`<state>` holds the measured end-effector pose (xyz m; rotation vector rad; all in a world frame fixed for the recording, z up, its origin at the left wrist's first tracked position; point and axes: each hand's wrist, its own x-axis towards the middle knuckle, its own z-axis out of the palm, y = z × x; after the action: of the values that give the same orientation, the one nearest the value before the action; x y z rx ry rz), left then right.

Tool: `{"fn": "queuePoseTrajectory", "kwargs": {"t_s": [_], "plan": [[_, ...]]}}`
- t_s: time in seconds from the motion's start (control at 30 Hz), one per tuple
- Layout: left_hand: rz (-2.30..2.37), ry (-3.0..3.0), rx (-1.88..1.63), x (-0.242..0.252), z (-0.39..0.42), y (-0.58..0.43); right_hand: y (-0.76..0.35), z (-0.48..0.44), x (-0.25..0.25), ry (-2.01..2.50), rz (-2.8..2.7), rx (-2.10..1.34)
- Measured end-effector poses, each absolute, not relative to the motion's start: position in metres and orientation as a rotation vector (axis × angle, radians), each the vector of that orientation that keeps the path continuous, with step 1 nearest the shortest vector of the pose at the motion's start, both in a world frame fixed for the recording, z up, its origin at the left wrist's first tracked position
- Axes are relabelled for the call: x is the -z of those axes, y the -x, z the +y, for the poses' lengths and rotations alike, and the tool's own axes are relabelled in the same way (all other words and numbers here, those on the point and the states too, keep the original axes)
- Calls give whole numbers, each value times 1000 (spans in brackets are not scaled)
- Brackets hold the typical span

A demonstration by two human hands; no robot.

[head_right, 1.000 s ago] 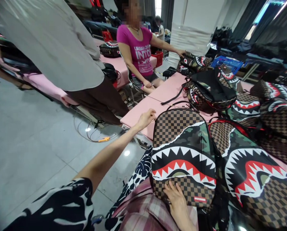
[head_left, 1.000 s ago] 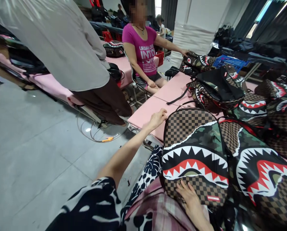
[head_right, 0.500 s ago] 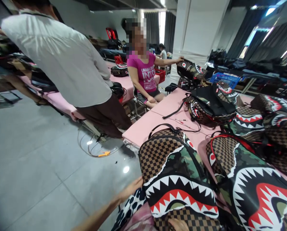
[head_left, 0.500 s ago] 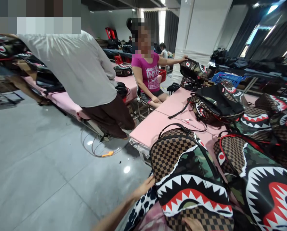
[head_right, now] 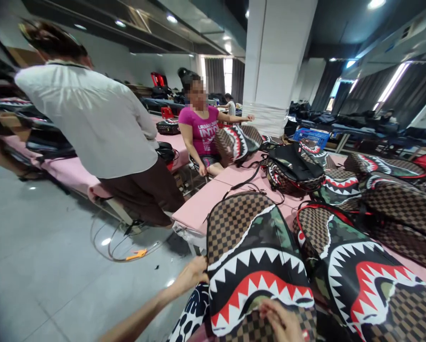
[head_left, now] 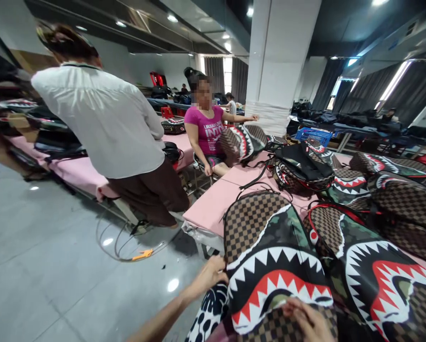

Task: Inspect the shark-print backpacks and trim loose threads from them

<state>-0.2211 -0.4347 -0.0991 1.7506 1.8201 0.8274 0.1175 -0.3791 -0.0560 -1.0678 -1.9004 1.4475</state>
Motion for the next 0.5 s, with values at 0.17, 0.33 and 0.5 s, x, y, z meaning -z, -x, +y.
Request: {"fn": "queuePoseTrajectory", "kwargs": {"t_s": [0.17, 0.33, 0.5], "plan": [[1790, -1884, -1211, -52, -391, 206, -148, -355, -15, 1037, -1529, -1148], [1768, -2360, -1013, -123, -349, 132, -143, -347, -50, 882, -1351, -1040], [1140, -2840, -570, -97, -335, 45, -119, -328, -64, 1049, -1548, -956]]}}
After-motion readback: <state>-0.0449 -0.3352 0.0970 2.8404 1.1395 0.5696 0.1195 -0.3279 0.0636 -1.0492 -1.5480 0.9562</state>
